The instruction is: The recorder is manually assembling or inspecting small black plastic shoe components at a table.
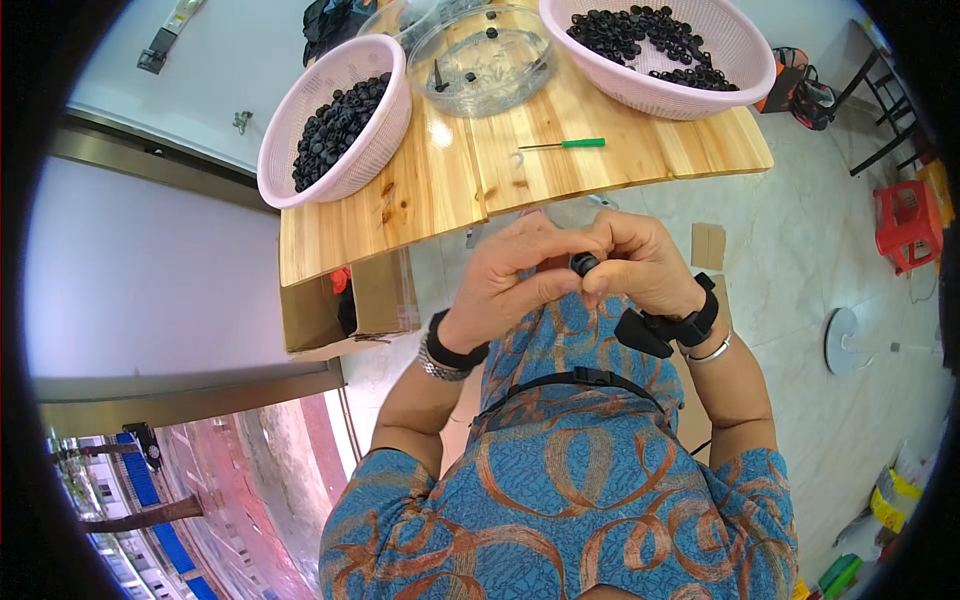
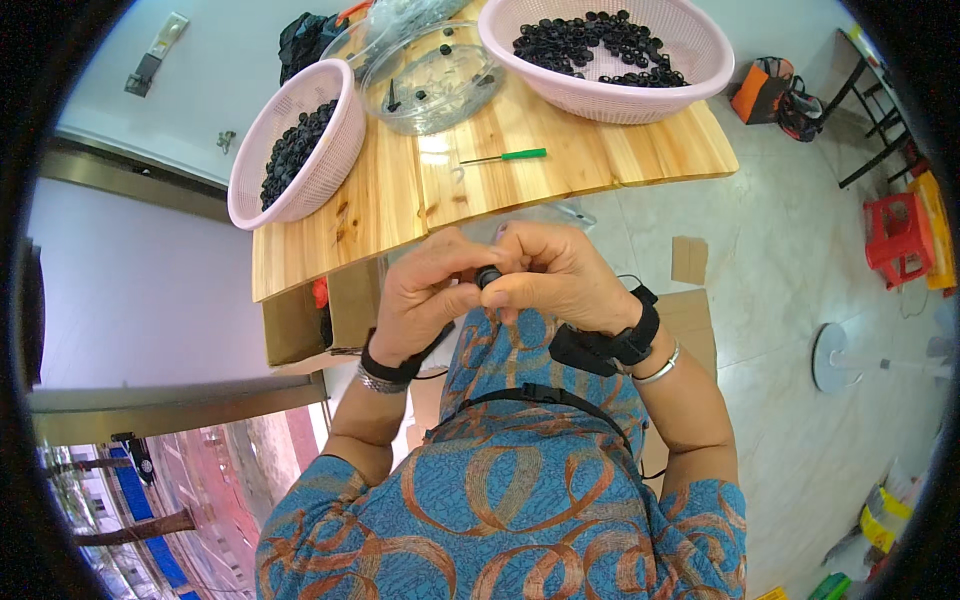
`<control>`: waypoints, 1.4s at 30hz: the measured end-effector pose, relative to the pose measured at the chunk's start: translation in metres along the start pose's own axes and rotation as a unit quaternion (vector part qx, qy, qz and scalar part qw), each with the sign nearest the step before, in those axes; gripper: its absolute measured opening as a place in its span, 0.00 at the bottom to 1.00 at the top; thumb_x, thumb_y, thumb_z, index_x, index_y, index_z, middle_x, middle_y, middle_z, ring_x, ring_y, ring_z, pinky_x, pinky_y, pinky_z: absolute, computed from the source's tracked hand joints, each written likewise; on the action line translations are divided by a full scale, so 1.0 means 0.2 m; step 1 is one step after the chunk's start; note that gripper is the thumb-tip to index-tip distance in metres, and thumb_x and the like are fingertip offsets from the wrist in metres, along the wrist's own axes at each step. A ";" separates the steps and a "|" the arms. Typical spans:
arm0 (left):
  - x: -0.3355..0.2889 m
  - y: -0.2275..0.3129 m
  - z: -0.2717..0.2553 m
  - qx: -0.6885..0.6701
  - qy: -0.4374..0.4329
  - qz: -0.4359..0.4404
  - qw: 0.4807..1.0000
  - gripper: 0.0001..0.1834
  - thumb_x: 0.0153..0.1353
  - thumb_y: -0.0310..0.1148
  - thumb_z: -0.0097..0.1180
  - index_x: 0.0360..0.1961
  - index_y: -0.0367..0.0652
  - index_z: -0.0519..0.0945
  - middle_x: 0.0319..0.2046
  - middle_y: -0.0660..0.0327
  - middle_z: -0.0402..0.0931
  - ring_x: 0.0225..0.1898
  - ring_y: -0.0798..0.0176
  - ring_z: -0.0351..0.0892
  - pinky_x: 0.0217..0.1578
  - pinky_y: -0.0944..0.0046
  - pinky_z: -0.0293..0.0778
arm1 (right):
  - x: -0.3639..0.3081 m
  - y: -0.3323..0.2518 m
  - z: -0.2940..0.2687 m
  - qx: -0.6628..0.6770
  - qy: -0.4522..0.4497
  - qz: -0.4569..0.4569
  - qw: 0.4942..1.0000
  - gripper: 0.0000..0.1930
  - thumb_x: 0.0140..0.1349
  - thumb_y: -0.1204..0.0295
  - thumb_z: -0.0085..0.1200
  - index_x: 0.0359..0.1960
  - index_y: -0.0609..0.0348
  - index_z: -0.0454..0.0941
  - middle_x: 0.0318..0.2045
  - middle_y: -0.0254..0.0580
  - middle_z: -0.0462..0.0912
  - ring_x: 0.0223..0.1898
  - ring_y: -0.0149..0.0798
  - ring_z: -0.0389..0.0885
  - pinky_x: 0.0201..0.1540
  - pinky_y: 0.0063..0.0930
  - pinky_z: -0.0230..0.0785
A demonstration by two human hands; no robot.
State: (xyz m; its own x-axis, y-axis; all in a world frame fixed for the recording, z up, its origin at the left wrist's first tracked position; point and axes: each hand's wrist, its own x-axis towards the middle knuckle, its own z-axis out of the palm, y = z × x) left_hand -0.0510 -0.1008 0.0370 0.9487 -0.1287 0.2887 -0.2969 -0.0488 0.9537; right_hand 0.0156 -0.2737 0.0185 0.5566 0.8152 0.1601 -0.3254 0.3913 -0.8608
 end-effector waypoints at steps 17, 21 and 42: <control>0.00 -0.03 0.03 0.091 0.040 0.078 0.992 0.14 0.46 0.27 0.62 0.38 0.41 0.80 0.23 0.64 0.73 0.25 0.68 0.69 0.28 0.71 0.64 | 0.00 0.09 0.02 0.193 -0.012 0.025 0.981 0.08 0.59 0.71 0.52 0.33 0.60 0.68 0.27 0.37 0.75 0.26 0.31 0.78 0.26 0.21 0.72; -0.01 -0.01 0.04 0.100 0.047 0.085 0.990 0.15 0.47 0.26 0.62 0.38 0.41 0.80 0.23 0.64 0.73 0.26 0.68 0.69 0.29 0.71 0.64 | 0.01 0.07 0.05 0.193 -0.019 -0.003 0.981 0.08 0.58 0.71 0.52 0.33 0.60 0.67 0.29 0.37 0.75 0.27 0.33 0.78 0.28 0.23 0.73; 0.00 0.01 -0.02 0.172 0.074 0.070 0.980 0.14 0.46 0.22 0.60 0.37 0.41 0.79 0.21 0.64 0.71 0.23 0.71 0.71 0.25 0.72 0.66 | 0.05 0.07 0.08 0.040 0.097 -0.006 0.994 0.10 0.63 0.67 0.47 0.35 0.62 0.72 0.23 0.32 0.72 0.22 0.21 0.67 0.28 0.17 0.70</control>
State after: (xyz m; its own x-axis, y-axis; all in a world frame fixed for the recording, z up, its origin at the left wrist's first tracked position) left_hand -0.0505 -0.0971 0.0396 0.8939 -0.0132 0.4480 -0.4197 -0.3757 0.8263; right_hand 0.0057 -0.2533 0.0163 0.6956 0.7153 0.0676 -0.3732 0.4401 -0.8167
